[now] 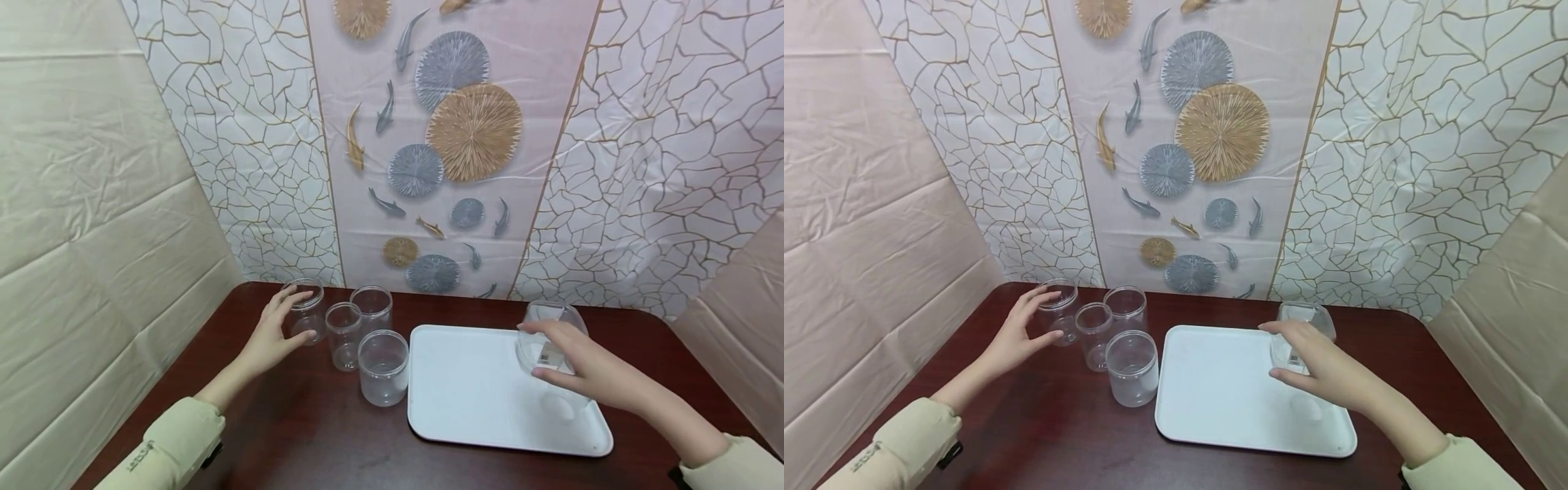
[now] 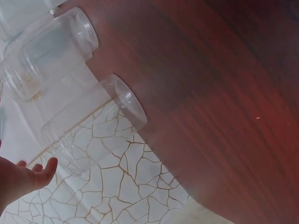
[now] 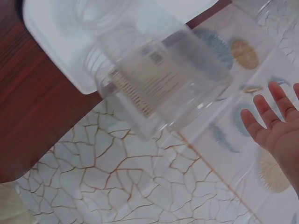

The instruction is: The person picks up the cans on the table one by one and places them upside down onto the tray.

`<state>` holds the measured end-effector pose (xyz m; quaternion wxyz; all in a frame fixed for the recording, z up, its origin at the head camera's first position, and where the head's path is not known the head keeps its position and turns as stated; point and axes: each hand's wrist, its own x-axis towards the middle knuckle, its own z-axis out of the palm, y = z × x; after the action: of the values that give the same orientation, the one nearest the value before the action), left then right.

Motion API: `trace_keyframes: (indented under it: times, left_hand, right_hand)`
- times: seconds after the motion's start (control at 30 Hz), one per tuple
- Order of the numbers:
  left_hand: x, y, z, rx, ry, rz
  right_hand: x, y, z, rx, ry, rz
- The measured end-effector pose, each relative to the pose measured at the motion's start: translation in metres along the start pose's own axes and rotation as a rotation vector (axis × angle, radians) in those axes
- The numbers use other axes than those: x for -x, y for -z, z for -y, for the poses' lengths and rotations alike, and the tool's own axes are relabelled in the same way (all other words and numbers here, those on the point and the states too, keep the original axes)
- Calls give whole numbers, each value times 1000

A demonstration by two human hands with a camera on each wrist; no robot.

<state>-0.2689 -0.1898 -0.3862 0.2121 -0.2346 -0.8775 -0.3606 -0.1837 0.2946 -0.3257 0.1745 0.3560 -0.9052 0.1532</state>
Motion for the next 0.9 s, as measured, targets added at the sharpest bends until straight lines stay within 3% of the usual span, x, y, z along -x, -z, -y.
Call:
trace_keyframes:
  times: [0.2, 0.5, 0.7, 0.9]
  left_hand:
    - [-10, -4, 0, -10, 65, 72]
    - [-28, 1, 11, -142, 131, 225]
    - [-39, 2, 14, -221, 131, 267]
    - [-43, 4, 12, -209, 105, 324]
  right_hand:
    - [-2, -1, 16, 6, 20, 22]
    - [-5, -6, 27, 54, 102, 1]
    - [-8, -13, 32, 59, 123, 8]
    - [-13, -18, 35, 55, 142, 25]
